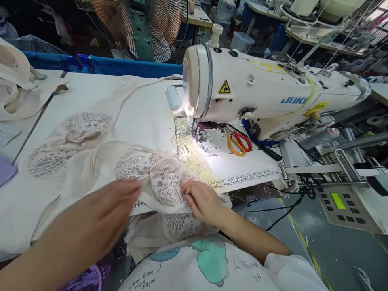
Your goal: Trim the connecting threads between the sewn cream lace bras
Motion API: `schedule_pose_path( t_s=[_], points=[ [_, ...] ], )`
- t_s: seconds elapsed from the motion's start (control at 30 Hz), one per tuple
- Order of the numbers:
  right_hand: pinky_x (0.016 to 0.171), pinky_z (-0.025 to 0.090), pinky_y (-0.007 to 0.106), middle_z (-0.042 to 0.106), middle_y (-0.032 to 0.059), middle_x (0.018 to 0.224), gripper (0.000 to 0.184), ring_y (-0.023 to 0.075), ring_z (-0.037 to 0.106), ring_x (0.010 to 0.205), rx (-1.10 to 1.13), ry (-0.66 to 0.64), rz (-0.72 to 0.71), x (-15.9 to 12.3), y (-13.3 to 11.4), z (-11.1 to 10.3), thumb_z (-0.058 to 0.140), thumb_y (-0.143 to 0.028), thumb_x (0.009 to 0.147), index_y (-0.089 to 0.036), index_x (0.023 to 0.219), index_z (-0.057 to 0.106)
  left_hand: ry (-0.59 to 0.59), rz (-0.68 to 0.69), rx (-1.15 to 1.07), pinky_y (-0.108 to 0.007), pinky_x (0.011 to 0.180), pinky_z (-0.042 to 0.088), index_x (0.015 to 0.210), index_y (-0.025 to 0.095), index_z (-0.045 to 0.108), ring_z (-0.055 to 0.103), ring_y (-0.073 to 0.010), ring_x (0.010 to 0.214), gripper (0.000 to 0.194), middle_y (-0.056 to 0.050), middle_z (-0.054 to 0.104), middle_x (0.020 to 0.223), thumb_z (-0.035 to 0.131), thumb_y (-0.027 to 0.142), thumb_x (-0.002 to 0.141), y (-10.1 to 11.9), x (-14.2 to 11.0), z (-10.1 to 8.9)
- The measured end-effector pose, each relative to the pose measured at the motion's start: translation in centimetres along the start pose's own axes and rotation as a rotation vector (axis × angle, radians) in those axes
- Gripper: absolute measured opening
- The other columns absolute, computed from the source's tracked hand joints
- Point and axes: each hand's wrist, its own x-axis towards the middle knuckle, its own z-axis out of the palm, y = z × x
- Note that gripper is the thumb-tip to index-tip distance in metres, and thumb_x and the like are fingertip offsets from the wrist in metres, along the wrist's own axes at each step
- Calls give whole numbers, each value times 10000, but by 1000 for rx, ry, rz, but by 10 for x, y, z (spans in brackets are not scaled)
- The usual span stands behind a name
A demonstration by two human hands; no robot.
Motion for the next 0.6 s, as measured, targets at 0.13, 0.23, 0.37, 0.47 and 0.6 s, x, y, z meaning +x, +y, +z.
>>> schedule_pose_path(
  t_s=[0.13, 0.23, 0.37, 0.47, 0.6],
  points=[
    [708, 528, 335, 633, 80, 821, 79, 183, 603, 799, 0, -54, -7, 2, -1, -2, 377, -163, 860, -203, 816, 429, 59, 344, 113, -426, 1073, 338, 1252, 138, 495, 464, -228, 1237, 356, -74, 592, 1262, 405, 211, 915, 16, 71, 38],
    [762, 519, 331, 624, 76, 850, 79, 176, 601, 865, 60, -83, 35, 2, -4, -5, 371, -160, 862, -209, 825, 420, 54, 359, 190, -452, 962, 439, 984, 111, 638, 605, -261, 1010, 291, -95, 694, 910, 408, 275, 918, 9, 85, 52],
    [795, 508, 337, 612, 73, 898, 80, 172, 594, 909, 138, -163, 163, 3, -11, -11, 369, -159, 866, -212, 829, 415, 57, 258, 183, -365, 622, 520, 904, 102, 634, 612, -232, 702, 234, -74, 609, 701, 434, 224, 892, 1, 61, 56],
    [790, 502, 357, 605, 86, 918, 72, 183, 585, 904, 171, -242, 256, 7, -16, -15, 370, -172, 871, -204, 841, 427, 39, 159, 99, -346, 594, 504, 953, 105, 618, 604, -239, 737, 226, -120, 619, 822, 434, 219, 886, 1, 44, 58],
    [784, 496, 373, 597, 94, 939, 62, 193, 576, 903, 166, -304, 345, 17, -20, -19, 379, -176, 871, -197, 844, 430, 13, 89, 67, -409, 713, 502, 980, 151, 623, 593, -296, 928, 245, -170, 619, 1080, 441, 284, 882, 3, 37, 59]
  ],
)
